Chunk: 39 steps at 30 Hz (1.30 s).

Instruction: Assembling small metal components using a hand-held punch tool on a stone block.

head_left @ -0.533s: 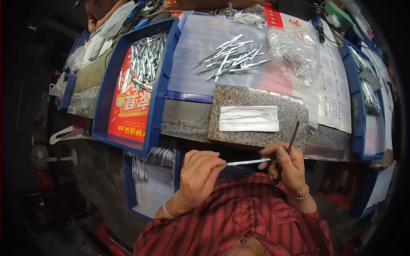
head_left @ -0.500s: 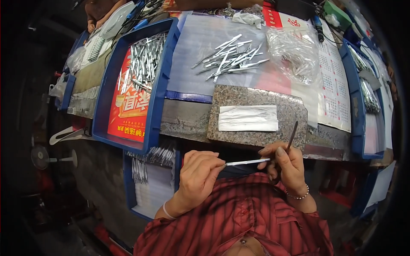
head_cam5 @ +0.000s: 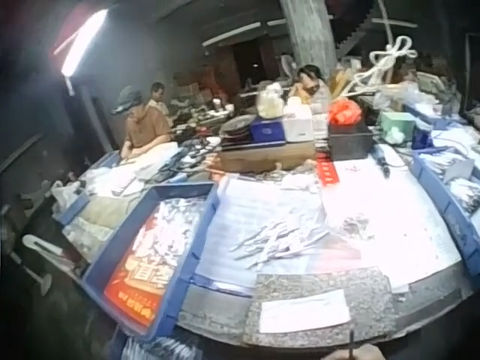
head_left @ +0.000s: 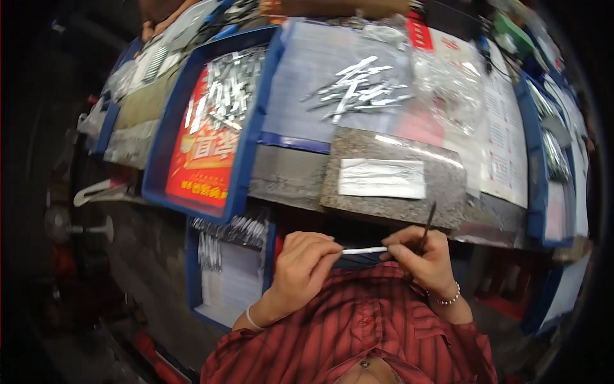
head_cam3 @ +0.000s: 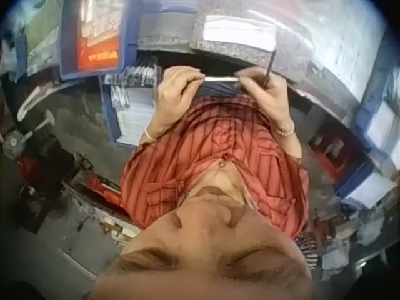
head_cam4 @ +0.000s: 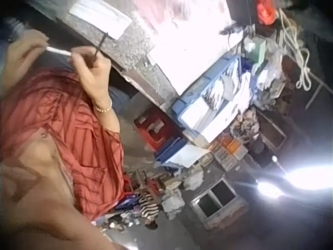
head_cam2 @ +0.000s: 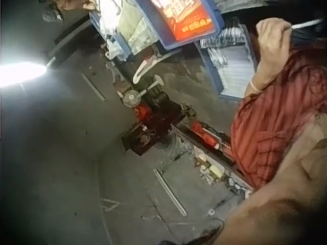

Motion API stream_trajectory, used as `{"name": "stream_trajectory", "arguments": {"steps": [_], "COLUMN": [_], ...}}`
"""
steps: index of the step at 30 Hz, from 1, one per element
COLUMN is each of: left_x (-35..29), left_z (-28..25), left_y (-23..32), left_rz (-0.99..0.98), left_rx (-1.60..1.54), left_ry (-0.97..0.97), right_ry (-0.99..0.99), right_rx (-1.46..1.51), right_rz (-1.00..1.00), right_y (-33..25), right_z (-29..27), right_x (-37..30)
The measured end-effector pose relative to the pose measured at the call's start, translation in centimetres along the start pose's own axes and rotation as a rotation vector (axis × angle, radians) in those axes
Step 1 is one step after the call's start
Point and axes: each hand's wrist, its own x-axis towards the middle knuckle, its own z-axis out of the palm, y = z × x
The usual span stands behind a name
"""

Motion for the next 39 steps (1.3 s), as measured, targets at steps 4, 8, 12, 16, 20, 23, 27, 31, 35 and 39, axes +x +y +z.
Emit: {"name": "stream_trajectory", "arguments": {"steps": [4, 8, 12, 16, 20, 23, 27, 31, 35, 39], "left_x": [-2.2, -5.4, -10.3, -17.1, -21.4, -22.8, -23.3, -22.4, -20.2, -13.8], "left_z": [0.0, -0.6, -3.2, -7.2, -9.5, -9.5, -9.3, -9.2, -9.0, -7.6], "left_y": [-1.7, -3.1, -5.4, -12.2, -19.5, -22.2, -23.3, -22.8, -20.2, -13.3], "left_rz": [-0.157, -0.277, -0.548, -0.721, -0.729, -0.856, -0.768, -0.758, -0.679, -0.455], "left_rx": [-0.236, -0.314, -0.262, 0.292, 0.652, 1.000, 1.105, 1.084, 0.952, 0.569], "left_ry": [-0.186, -0.368, -0.208, 0.235, 0.439, 0.421, 0.429, 0.461, 0.487, 0.466], "right_ry": [-0.060, -0.214, -0.273, -0.241, -0.230, -0.301, -0.371, -0.387, -0.391, -0.384], "right_rx": [-0.392, -0.501, -0.529, -0.388, -0.413, -0.503, -0.594, -0.602, -0.616, -0.611], "right_rz": [-0.240, -0.222, -0.221, -0.046, -0.197, -0.185, -0.157, -0.129, -0.161, -0.194], "right_y": [1.3, 1.6, 0.5, 0.9, 1.8, 1.3, 1.0, 1.0, 1.0, 1.1], "right_z": [0.9, 2.6, 4.8, 4.4, 5.6, 6.2, 5.9, 5.9, 5.4, 4.5], "right_x": [-0.1, 0.2, 1.6, 2.6, 2.9, 3.0, 3.0, 2.8, 2.8, 3.0]}}
